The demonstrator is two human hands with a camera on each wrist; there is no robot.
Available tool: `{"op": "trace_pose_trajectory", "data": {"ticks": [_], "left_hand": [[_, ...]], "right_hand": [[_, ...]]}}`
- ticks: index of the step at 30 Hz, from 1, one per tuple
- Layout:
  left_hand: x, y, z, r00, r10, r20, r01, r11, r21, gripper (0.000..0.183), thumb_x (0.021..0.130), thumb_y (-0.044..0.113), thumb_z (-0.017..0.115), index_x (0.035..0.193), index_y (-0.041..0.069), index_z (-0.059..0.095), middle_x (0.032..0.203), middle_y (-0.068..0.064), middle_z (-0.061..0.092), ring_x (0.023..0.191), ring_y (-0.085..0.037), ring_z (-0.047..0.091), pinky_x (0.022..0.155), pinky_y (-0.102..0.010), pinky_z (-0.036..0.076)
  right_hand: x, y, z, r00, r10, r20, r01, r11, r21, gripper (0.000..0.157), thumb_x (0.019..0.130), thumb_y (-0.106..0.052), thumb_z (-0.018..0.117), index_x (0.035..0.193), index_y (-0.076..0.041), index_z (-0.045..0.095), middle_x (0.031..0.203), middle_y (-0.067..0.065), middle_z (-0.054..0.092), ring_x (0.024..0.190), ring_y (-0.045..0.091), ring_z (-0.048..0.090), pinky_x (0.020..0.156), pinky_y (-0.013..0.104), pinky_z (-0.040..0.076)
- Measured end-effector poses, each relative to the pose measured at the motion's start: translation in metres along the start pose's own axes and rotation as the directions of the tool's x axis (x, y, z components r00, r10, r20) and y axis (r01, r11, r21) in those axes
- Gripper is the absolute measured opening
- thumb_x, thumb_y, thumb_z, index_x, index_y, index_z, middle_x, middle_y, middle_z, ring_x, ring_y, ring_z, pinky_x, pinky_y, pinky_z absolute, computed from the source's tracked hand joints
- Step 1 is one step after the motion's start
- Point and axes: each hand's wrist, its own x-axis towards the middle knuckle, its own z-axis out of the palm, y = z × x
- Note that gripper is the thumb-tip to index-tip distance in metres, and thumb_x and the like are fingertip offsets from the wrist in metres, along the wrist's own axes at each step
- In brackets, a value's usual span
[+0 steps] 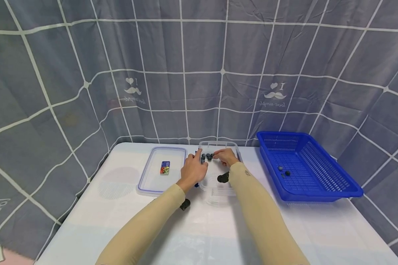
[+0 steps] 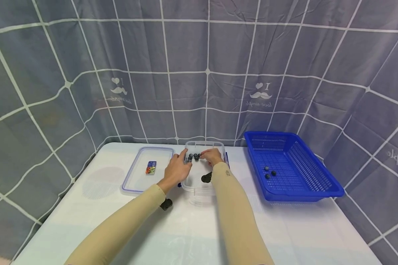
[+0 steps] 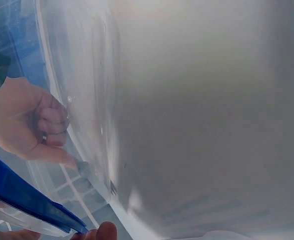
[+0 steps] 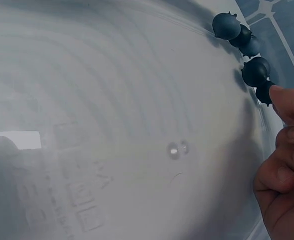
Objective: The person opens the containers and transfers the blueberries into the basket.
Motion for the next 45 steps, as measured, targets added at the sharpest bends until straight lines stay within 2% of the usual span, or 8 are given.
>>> {"op": "trace_pose_trajectory", "data": {"ticks": [12,19,27,35,41,45], "left_hand": [[0.0,0.003,-0.001,1.0,0.002,-0.008,-0.002,1.0,-0.004,0.062,0.1,0.038,0.052,0.158,0.029,0.033,0.142,-0.019,0.047,0.125,-0.035,0.053,0.09,-0.056,0.05],[0.001,0.003,0.0,1.0,0.006,-0.016,-0.006,1.0,-0.005,0.062,0.099,0.037,0.052,0.158,0.028,0.034,0.142,-0.019,0.048,0.125,-0.035,0.054,0.09,-0.057,0.05],[0.0,0.003,0.002,1.0,0.001,-0.011,-0.001,1.0,-0.005,0.062,0.099,0.037,0.052,0.158,0.028,0.034,0.142,-0.019,0.047,0.125,-0.035,0.053,0.091,-0.057,0.05],[-0.001,0.003,0.002,1.0,-0.001,-0.005,0.001,1.0,-0.009,0.062,0.099,0.037,0.052,0.158,0.027,0.034,0.144,-0.02,0.046,0.127,-0.036,0.052,0.091,-0.058,0.049],[-0.001,0.001,0.0,1.0,-0.001,0.004,0.001,1.0,-0.005,0.062,0.1,0.038,0.051,0.158,0.028,0.033,0.144,-0.019,0.045,0.127,-0.036,0.052,0.092,-0.057,0.049],[-0.002,-0.001,-0.002,1.0,-0.004,0.001,0.004,1.0,-0.006,0.063,0.099,0.037,0.052,0.158,0.027,0.033,0.143,-0.02,0.046,0.126,-0.036,0.052,0.09,-0.058,0.049]], "right_hand": [[0.0,-0.004,0.003,0.998,-0.007,-0.066,0.005,0.999,-0.032,0.026,0.088,-0.012,0.075,0.113,-0.005,0.076,0.051,-0.006,0.041,0.039,0.008,0.032,0.041,0.024,0.031],[0.003,-0.002,0.004,0.996,-0.005,-0.091,0.0,0.999,-0.054,0.025,0.086,-0.012,0.076,0.11,-0.005,0.077,0.064,-0.001,0.054,0.039,0.009,0.033,0.042,0.025,0.032],[-0.001,-0.001,0.002,0.997,-0.035,-0.072,0.028,0.995,-0.097,0.025,0.087,-0.012,0.075,0.11,-0.003,0.078,0.082,0.003,0.063,0.038,0.008,0.032,0.042,0.024,0.031],[-0.003,-0.004,-0.004,0.998,-0.057,-0.032,0.052,0.989,-0.136,0.026,0.088,-0.015,0.074,0.111,-0.003,0.078,0.077,0.0,0.052,0.042,0.009,0.035,0.042,0.024,0.032],[-0.004,-0.011,-0.01,0.998,-0.065,-0.007,0.062,0.982,-0.179,0.026,0.091,-0.02,0.074,0.113,-0.006,0.077,0.096,0.005,0.061,0.043,0.01,0.033,0.047,0.025,0.034],[-0.009,-0.019,-0.011,0.997,-0.08,0.015,0.081,0.987,-0.141,0.027,0.093,-0.02,0.072,0.115,-0.006,0.076,0.114,0.01,0.068,0.044,0.009,0.027,0.048,0.026,0.031]]}}
